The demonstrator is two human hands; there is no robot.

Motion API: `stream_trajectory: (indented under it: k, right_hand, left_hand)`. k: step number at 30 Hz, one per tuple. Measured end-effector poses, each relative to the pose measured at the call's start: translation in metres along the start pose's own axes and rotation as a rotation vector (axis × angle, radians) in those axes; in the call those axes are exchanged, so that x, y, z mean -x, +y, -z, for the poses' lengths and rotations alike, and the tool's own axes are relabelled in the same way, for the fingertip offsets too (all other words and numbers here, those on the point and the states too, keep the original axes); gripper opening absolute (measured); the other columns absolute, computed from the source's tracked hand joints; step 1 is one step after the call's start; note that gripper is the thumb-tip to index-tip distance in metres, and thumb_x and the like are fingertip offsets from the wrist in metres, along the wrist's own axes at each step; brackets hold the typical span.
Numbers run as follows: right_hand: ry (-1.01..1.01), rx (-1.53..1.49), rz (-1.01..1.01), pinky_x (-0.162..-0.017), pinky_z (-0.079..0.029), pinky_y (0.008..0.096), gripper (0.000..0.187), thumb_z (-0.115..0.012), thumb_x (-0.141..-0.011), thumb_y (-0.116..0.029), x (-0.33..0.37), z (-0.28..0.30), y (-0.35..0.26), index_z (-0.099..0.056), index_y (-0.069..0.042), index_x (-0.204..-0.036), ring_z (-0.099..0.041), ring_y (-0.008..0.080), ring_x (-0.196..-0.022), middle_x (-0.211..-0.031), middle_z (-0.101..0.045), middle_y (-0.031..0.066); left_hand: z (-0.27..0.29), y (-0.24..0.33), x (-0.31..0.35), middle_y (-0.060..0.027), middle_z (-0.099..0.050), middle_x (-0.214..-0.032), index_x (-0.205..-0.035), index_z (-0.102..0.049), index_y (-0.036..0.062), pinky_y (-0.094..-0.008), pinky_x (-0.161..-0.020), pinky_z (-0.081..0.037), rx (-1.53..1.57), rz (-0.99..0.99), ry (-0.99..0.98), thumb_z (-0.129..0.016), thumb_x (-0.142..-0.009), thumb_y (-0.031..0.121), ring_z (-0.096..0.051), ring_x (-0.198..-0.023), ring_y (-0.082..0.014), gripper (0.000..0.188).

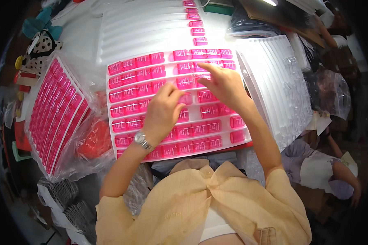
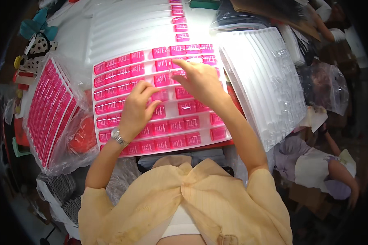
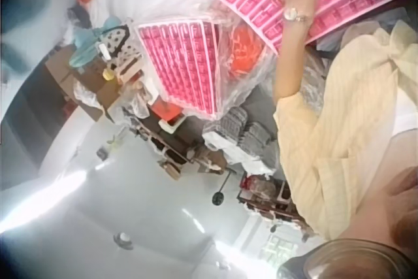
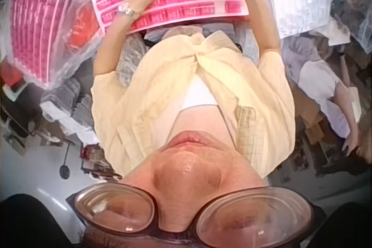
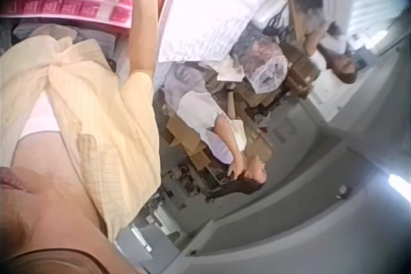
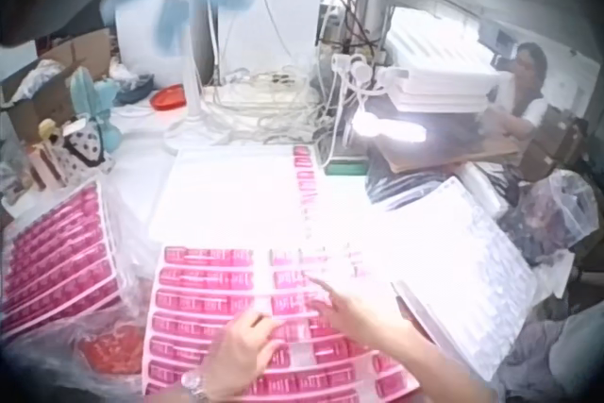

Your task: The person places small pink containers into a white plastic tray, arranging them in rows. They handle the containers one by one, picking them up and positioning them into the tray slots. The person occasionally adjusts the tray and handles stacks of white packaging material.

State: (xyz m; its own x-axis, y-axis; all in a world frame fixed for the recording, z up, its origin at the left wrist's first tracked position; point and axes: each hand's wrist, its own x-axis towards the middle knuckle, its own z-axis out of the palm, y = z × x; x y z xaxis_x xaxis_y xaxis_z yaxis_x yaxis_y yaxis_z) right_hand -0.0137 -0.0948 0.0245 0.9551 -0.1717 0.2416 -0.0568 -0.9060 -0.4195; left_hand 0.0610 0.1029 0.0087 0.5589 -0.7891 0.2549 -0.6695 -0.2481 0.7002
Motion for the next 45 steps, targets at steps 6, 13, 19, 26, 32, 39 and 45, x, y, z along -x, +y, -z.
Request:
stream_trajectory:
  k: [6, 13, 19, 26, 32, 39, 45]
  right_hand:
    - [0.078, -0.074, -0.037, -0.056, -0.048, 0.0369, 0.025, -0.066, -0.082, -0.015, -0.012, -0.01, 0.002, -0.059, -0.002, -0.102, -0.063, 0.0268, -0.062, -0.069, -0.063, 0.0125]
    - [-0.146, -1.693, -0.476, -0.039, -0.027, 0.0179, 0.013, -0.055, -0.089, -0.004, 0.053, 0.019, -0.014, -0.057, 0.0, -0.102, -0.042, 0.0021, -0.046, -0.06, -0.052, -0.0007]
    - [-0.142, -1.066, -0.351, -0.044, -0.03, 0.0168, 0.013, -0.055, -0.095, -0.014, 0.067, 0.005, -0.047, -0.055, -0.003, -0.102, -0.045, 0.0008, -0.053, -0.064, -0.051, -0.004]
    - [0.256, -1.196, -0.579, -0.041, -0.022, 0.0164, 0.015, -0.052, -0.097, -0.02, 0.055, 0.023, -0.015, -0.056, -0.006, -0.092, -0.032, -0.0019, -0.048, -0.063, -0.043, -0.0085]
    - [0.364, -1.237, -0.501, -0.041, -0.026, 0.0156, 0.018, -0.057, -0.095, -0.018, 0.071, 0.021, -0.018, -0.055, -0.007, -0.082, -0.035, -0.0015, -0.047, -0.061, -0.05, -0.0051]
    - [0.267, -0.787, -0.219, -0.053, -0.05, 0.0226, 0.015, -0.051, -0.095, -0.007, 0.046, -0.013, -0.085, -0.058, 0.0, -0.106, -0.066, 0.0122, -0.072, -0.083, -0.068, 0.01]
    - [0.013, -0.416, -0.011, -0.047, -0.049, 0.0329, 0.057, -0.064, -0.086, -0.029, 0.058, -0.007, -0.088, -0.041, -0.002, -0.13, -0.062, 0.0252, -0.058, -0.106, -0.057, 0.0196]
  left_hand:
    - [-0.003, 0.005, 0.009, -0.0062, -0.058, -0.099, -0.102, -0.065, 0.0051, -0.0384, -0.081, -0.042, -0.264, -0.117, 0.085, -0.077, -0.069, 0.016, -0.054, -0.094, -0.0247, 0.037]
    - [-0.003, 0.009, 0.034, -0.0062, -0.061, -0.101, -0.102, -0.065, 0.0055, -0.0366, -0.083, -0.043, 0.038, 0.003, 0.082, -0.077, -0.07, 0.012, -0.056, -0.095, -0.0242, 0.035]
    - [-0.022, 0.019, 0.043, -0.0048, -0.06, -0.096, -0.104, -0.063, 0.0055, -0.0365, -0.077, -0.045, 0.78, 0.28, 0.106, -0.079, -0.068, 0.012, -0.054, -0.089, -0.0215, 0.04]
    - [-0.025, 0.016, 0.028, -0.006, -0.055, -0.097, -0.104, -0.065, 0.0082, -0.037, -0.084, -0.034, -0.163, 0.038, -0.04, -0.076, -0.072, 0.024, -0.053, -0.095, -0.0204, 0.037]
    - [0.019, 0.0, 0.048, -0.0065, -0.057, -0.11, -0.108, -0.065, 0.01, -0.0393, -0.091, -0.034, -0.377, 0.059, 0.032, -0.077, -0.069, 0.021, -0.051, -0.101, -0.024, 0.043]
    - [0.008, 0.025, 0.056, -0.0102, -0.06, -0.105, -0.102, -0.06, 0.0034, -0.0361, -0.082, -0.046, 0.237, 0.069, 0.117, -0.074, -0.071, 0.005, -0.058, -0.092, -0.0264, 0.034]
    - [-0.005, 0.024, 0.063, -0.0143, -0.062, -0.101, -0.102, -0.059, 0.0014, -0.0363, -0.072, -0.051, 0.133, -0.006, 0.204, -0.072, -0.071, 0.001, -0.063, -0.086, -0.0285, 0.033]
